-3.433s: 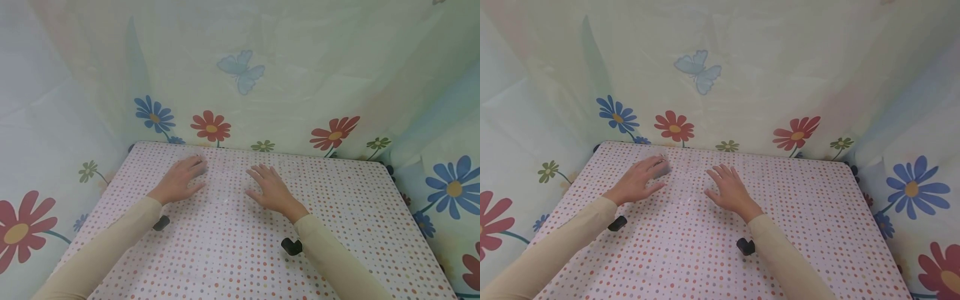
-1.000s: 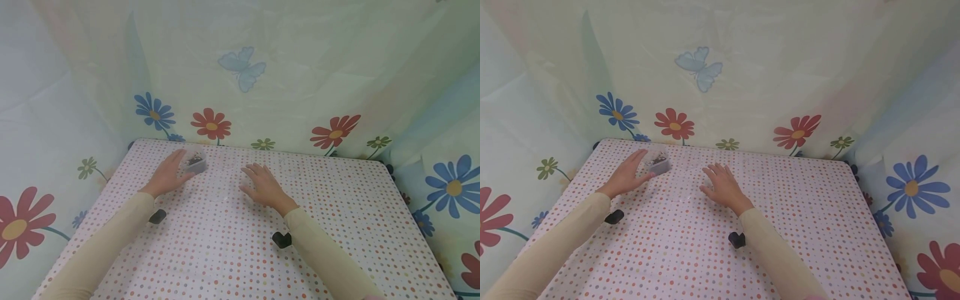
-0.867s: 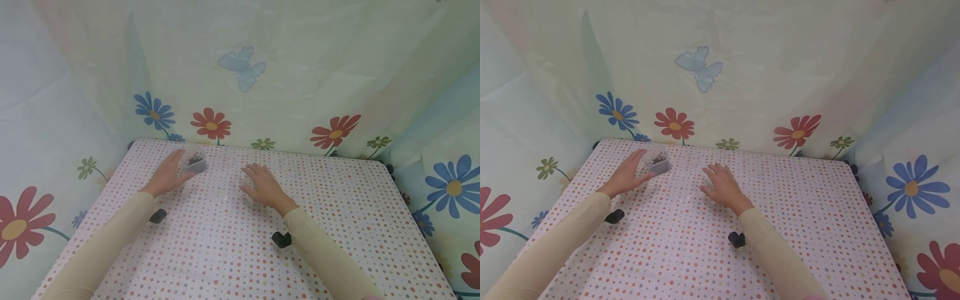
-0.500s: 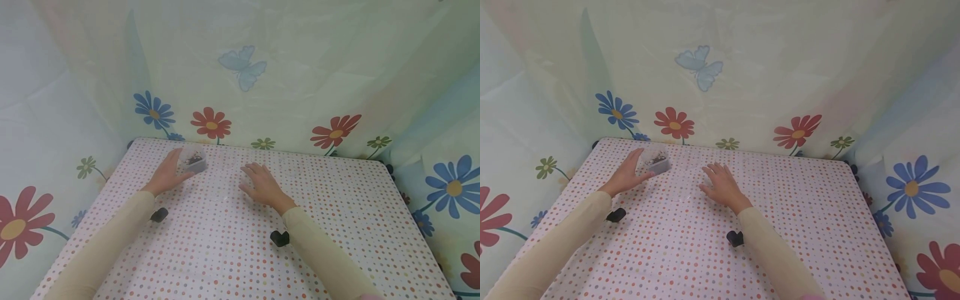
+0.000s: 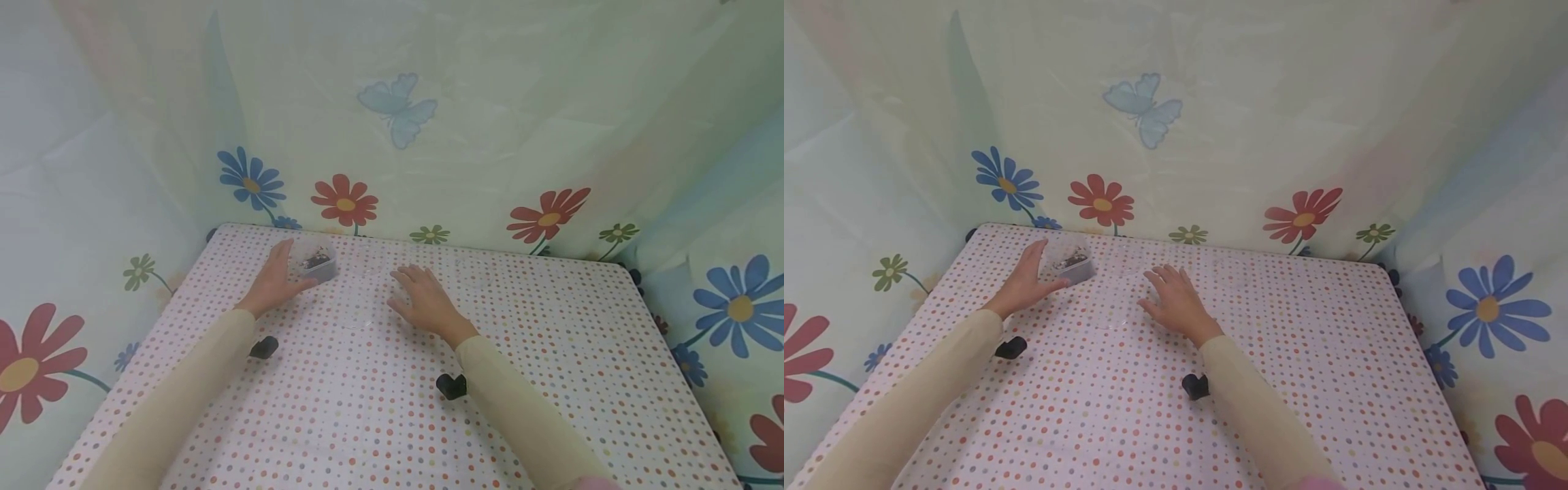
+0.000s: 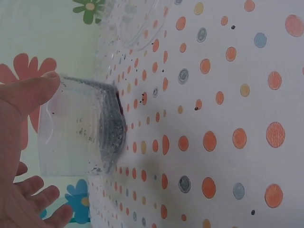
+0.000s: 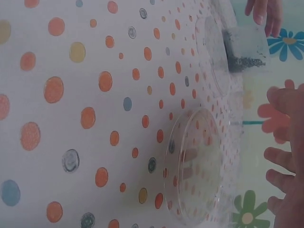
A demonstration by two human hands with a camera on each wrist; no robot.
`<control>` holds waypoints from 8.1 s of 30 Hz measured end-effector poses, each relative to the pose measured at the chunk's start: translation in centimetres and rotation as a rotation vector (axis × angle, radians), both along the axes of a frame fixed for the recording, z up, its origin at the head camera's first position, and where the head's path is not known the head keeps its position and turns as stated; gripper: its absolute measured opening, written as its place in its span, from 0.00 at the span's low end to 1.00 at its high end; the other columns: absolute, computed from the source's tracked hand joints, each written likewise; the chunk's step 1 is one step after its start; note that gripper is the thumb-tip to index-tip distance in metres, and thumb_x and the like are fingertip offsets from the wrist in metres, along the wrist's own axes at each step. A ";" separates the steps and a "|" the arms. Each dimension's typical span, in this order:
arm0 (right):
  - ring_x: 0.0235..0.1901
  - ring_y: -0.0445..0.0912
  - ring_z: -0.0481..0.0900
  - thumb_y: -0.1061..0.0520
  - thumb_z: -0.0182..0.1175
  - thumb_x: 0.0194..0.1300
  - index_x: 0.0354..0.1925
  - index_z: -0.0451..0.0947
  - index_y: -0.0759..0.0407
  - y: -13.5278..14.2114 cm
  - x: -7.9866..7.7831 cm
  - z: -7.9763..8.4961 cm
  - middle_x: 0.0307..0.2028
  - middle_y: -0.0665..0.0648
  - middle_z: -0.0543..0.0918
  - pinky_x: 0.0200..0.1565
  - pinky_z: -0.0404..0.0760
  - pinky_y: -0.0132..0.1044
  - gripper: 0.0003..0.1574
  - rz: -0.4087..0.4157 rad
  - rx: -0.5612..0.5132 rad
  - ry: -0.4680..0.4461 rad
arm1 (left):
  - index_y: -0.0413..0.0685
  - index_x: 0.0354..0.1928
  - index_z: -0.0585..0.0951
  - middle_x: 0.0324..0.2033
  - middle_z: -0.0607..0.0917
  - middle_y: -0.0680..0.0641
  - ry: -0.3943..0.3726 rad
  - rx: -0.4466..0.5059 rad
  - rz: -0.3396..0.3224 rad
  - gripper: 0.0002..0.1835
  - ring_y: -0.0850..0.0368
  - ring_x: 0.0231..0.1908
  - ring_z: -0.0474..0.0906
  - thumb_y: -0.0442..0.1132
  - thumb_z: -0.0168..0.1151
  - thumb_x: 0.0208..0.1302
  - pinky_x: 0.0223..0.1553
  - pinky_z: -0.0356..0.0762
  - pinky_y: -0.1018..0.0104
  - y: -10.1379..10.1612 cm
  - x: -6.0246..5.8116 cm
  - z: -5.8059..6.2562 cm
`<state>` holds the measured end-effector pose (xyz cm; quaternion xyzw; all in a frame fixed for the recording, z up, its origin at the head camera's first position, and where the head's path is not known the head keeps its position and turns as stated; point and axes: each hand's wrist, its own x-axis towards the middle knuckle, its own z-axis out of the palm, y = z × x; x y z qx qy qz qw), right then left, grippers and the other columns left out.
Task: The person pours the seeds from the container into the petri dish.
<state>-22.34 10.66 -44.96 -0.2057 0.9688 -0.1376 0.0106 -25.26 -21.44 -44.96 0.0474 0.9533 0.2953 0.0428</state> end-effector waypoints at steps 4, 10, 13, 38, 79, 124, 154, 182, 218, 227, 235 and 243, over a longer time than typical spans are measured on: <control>0.74 0.56 0.54 0.40 0.52 0.69 0.71 0.60 0.52 -0.1 -0.3 -0.1 0.72 0.58 0.62 0.76 0.46 0.52 0.38 -0.001 0.003 -0.012 | 0.50 0.77 0.38 0.77 0.40 0.40 -0.015 0.023 0.006 0.59 0.38 0.75 0.42 0.60 0.66 0.57 0.72 0.50 0.37 -0.2 -0.2 -0.2; 0.75 0.55 0.53 0.40 0.51 0.70 0.71 0.60 0.52 -0.2 -0.6 0.0 0.72 0.58 0.62 0.76 0.46 0.52 0.38 0.003 -0.015 -0.031 | 0.50 0.77 0.35 0.77 0.39 0.40 -0.065 0.050 0.020 0.61 0.37 0.76 0.41 0.60 0.67 0.56 0.73 0.47 0.37 -0.5 -0.7 -0.5; 0.74 0.56 0.53 0.41 0.52 0.70 0.71 0.60 0.53 -0.3 -0.6 0.0 0.72 0.58 0.62 0.76 0.46 0.53 0.37 0.004 -0.023 -0.032 | 0.50 0.77 0.35 0.77 0.41 0.39 -0.086 0.066 0.024 0.62 0.37 0.75 0.42 0.60 0.67 0.56 0.72 0.48 0.37 -0.7 -0.9 -0.7; 0.73 0.57 0.56 0.43 0.53 0.70 0.70 0.62 0.56 -0.6 -2.6 0.0 0.70 0.60 0.65 0.75 0.49 0.54 0.36 -0.019 -0.051 -0.022 | 0.52 0.77 0.34 0.76 0.46 0.39 -0.122 0.126 0.038 0.62 0.38 0.76 0.42 0.58 0.69 0.55 0.73 0.47 0.39 -1.1 -2.2 -2.6; 0.74 0.56 0.55 0.42 0.51 0.70 0.70 0.61 0.54 -1.1 -5.3 -1.3 0.71 0.59 0.64 0.75 0.49 0.54 0.36 -0.047 -0.087 -0.069 | 0.60 0.76 0.41 0.74 0.55 0.38 -0.125 0.303 0.103 0.61 0.36 0.71 0.56 0.61 0.71 0.50 0.69 0.60 0.40 -0.8 -3.1 -4.2; 0.73 0.56 0.56 0.42 0.46 0.73 0.70 0.61 0.56 -3.5 -7.2 -2.8 0.69 0.60 0.66 0.75 0.49 0.55 0.34 -0.110 -0.048 -0.058 | 0.59 0.75 0.48 0.74 0.58 0.45 0.086 0.296 0.096 0.55 0.43 0.73 0.56 0.48 0.73 0.52 0.70 0.61 0.44 1.6 -3.9 -3.2; 0.75 0.57 0.52 0.41 0.46 0.74 0.70 0.61 0.57 -5.2 -7.8 -3.5 0.70 0.59 0.67 0.75 0.42 0.57 0.35 -0.142 0.036 -0.047 | 0.52 0.75 0.48 0.74 0.56 0.44 0.195 0.187 0.026 0.53 0.46 0.74 0.53 0.41 0.72 0.55 0.73 0.57 0.50 2.5 -4.4 -2.7; 0.74 0.57 0.53 0.43 0.48 0.73 0.69 0.63 0.58 -4.8 -7.7 -3.3 0.68 0.60 0.70 0.75 0.41 0.60 0.34 -0.122 -0.040 -0.025 | 0.57 0.75 0.53 0.74 0.58 0.46 0.303 0.125 -0.037 0.51 0.47 0.74 0.52 0.34 0.72 0.53 0.74 0.55 0.49 3.1 -5.1 -2.7; 0.74 0.58 0.53 0.38 0.47 0.72 0.71 0.61 0.58 -5.0 -7.4 -3.7 0.69 0.60 0.69 0.75 0.38 0.60 0.38 -0.119 -0.040 -0.064 | 0.65 0.73 0.57 0.73 0.57 0.47 0.396 -0.132 -0.111 0.50 0.49 0.74 0.52 0.26 0.68 0.51 0.72 0.60 0.49 5.3 -5.7 -0.9; 0.74 0.58 0.53 0.37 0.47 0.72 0.70 0.62 0.57 -4.9 -7.5 -4.0 0.68 0.59 0.70 0.75 0.39 0.59 0.39 -0.125 -0.024 -0.053 | 0.63 0.72 0.60 0.72 0.59 0.47 0.446 -0.183 -0.145 0.49 0.49 0.74 0.53 0.26 0.69 0.50 0.71 0.62 0.49 5.8 -6.1 -0.8; 0.74 0.58 0.53 0.36 0.52 0.69 0.70 0.62 0.57 -4.9 -7.3 -3.8 0.68 0.59 0.70 0.75 0.39 0.59 0.41 -0.118 -0.039 -0.052 | 0.64 0.72 0.60 0.72 0.58 0.49 0.494 -0.222 -0.197 0.48 0.50 0.74 0.52 0.27 0.69 0.51 0.71 0.62 0.52 6.0 -6.0 -0.7; 0.74 0.58 0.52 0.35 0.52 0.69 0.70 0.62 0.57 -4.9 -7.4 -3.9 0.68 0.60 0.70 0.75 0.39 0.59 0.41 -0.115 -0.034 -0.045 | 0.65 0.72 0.60 0.72 0.59 0.49 0.509 -0.255 -0.243 0.48 0.52 0.74 0.53 0.24 0.66 0.52 0.71 0.62 0.53 6.3 -6.1 -0.4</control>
